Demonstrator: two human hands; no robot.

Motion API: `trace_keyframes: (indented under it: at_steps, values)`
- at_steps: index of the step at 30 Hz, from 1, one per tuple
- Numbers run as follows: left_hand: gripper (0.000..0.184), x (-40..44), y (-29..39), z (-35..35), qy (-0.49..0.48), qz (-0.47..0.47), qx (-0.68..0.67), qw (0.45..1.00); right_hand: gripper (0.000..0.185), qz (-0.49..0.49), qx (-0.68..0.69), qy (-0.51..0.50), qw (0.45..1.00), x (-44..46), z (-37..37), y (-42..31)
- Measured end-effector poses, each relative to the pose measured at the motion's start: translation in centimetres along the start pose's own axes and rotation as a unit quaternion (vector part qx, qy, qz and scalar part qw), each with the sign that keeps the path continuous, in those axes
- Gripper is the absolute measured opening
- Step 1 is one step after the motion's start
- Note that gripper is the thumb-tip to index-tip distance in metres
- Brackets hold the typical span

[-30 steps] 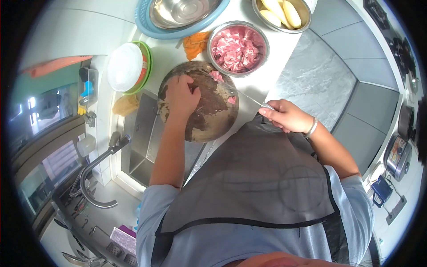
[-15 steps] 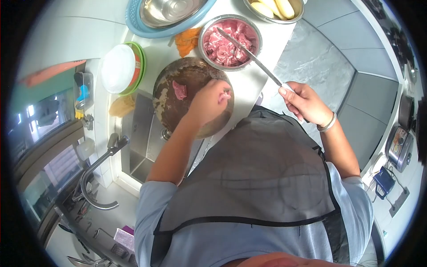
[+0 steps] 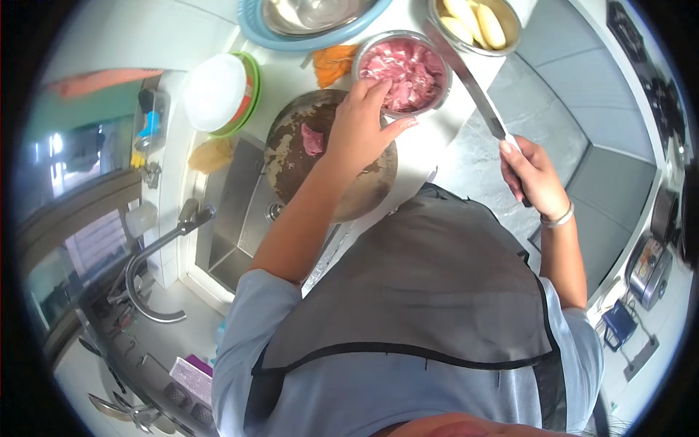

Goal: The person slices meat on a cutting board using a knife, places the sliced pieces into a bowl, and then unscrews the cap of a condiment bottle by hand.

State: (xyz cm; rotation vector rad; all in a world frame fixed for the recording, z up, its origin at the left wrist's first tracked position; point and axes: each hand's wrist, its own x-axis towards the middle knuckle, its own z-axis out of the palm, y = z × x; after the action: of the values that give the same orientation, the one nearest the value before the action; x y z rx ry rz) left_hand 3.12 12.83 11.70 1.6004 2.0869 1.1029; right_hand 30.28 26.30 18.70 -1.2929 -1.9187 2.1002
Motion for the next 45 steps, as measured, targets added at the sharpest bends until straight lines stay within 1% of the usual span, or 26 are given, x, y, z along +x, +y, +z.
trace_keyframes:
  at_steps: [2,3,5,8,11,12,13,14,16,17,20,23,26,29,31,32,34,35,38,39,41,43,44,45]
  values:
    - [0.049,-1.7,-2.0,0.1,0.031,-0.049,-0.013,0.998,0.041,0.002,-0.005,0.015,1.000,-0.3,-0.3,0.2]
    - [0.050,-3.3,-3.4,-0.5,0.071,-0.082,0.066,0.992,0.041,0.004,-0.002,0.011,1.000,-0.4,-0.3,0.3]
    - [0.052,-6.6,-6.1,-2.0,0.143,-0.146,0.220,0.954,0.042,0.010,0.007,0.005,1.000,-0.6,-0.1,0.5]
    - [0.054,-9.9,-9.1,-3.2,0.138,-0.208,0.218,0.944,0.042,0.038,-0.011,-0.012,0.999,0.1,0.4,1.4]
    - [0.038,-9.7,-9.4,-3.5,0.026,-0.266,0.157,0.951,0.041,0.042,-0.044,-0.040,0.997,0.9,1.6,0.4]
    - [0.034,-9.9,-9.8,-3.2,0.054,-0.271,0.024,0.961,0.041,0.044,-0.054,-0.049,0.996,1.0,2.1,0.0]
    - [0.031,-10.3,-10.4,-2.6,0.079,-0.271,-0.110,0.953,0.041,0.042,-0.052,-0.058,0.996,1.1,2.4,-0.4]
    - [0.028,-10.4,-11.0,-2.0,0.102,-0.265,-0.242,0.928,0.041,0.039,-0.049,-0.066,0.996,1.2,2.6,-0.8]
    - [0.026,-8.9,-7.7,-3.5,0.084,-0.260,-0.366,0.890,0.039,0.037,-0.043,-0.075,0.996,1.4,3.2,-1.1]
    - [0.026,-8.2,-5.6,-4.5,0.075,-0.258,-0.425,0.864,0.039,0.038,-0.048,-0.074,0.995,1.6,3.4,-1.2]
    - [0.032,-7.1,-2.5,-6.5,0.073,-0.295,-0.555,0.774,0.040,0.039,-0.058,-0.075,0.995,2.0,3.8,-1.5]
    - [0.033,-6.7,-1.2,-7.4,0.054,-0.256,-0.563,0.784,0.039,0.050,-0.061,-0.079,0.994,2.2,4.1,-1.7]
    - [0.036,-7.1,-1.1,-7.7,0.059,-0.235,-0.529,0.813,0.041,0.058,-0.070,-0.081,0.992,2.2,4.3,-1.9]
    - [0.036,-7.4,-0.9,-8.2,0.084,-0.194,-0.455,0.865,0.041,0.063,-0.076,-0.086,0.991,2.5,4.5,-1.8]
    - [0.037,-7.7,-1.3,-8.0,0.145,-0.129,-0.331,0.923,0.040,0.066,-0.082,-0.090,0.990,2.6,4.7,-1.8]
    - [0.038,-7.8,-1.4,-8.0,0.173,-0.096,-0.265,0.944,0.040,0.067,-0.080,-0.094,0.990,2.6,4.9,-1.8]
    - [0.039,-7.9,-1.4,-8.1,0.193,-0.067,-0.102,0.974,0.039,0.069,-0.074,-0.100,0.990,2.6,5.3,-1.9]
    - [0.039,-7.9,-1.4,-8.1,0.201,-0.051,-0.020,0.978,0.039,0.071,-0.080,-0.105,0.989,2.7,5.5,-1.9]
    - [0.039,-8.0,-3.3,-6.3,0.089,-0.077,0.153,0.981,0.038,0.077,-0.093,-0.117,0.986,3.0,6.3,-2.1]
    - [0.038,-8.6,-3.9,-5.5,0.082,-0.136,0.086,0.984,0.038,0.080,-0.095,-0.122,0.985,3.1,6.7,-2.2]
    - [0.035,-9.9,-5.1,-3.7,0.064,-0.250,-0.049,0.965,0.040,0.078,-0.107,-0.131,0.982,3.5,7.5,-2.2]
    - [0.031,-10.8,-6.4,-2.7,0.111,-0.250,-0.073,0.959,0.042,0.074,-0.127,-0.138,0.979,4.0,8.3,-1.5]
    - [0.029,-11.1,-7.0,-2.3,0.134,-0.251,-0.085,0.955,0.049,0.057,-0.157,-0.146,0.975,4.6,8.7,-0.8]
    - [0.027,-10.8,-7.0,-2.2,0.152,-0.264,-0.073,0.950,0.050,0.042,-0.172,-0.152,0.972,5.1,9.2,-0.3]
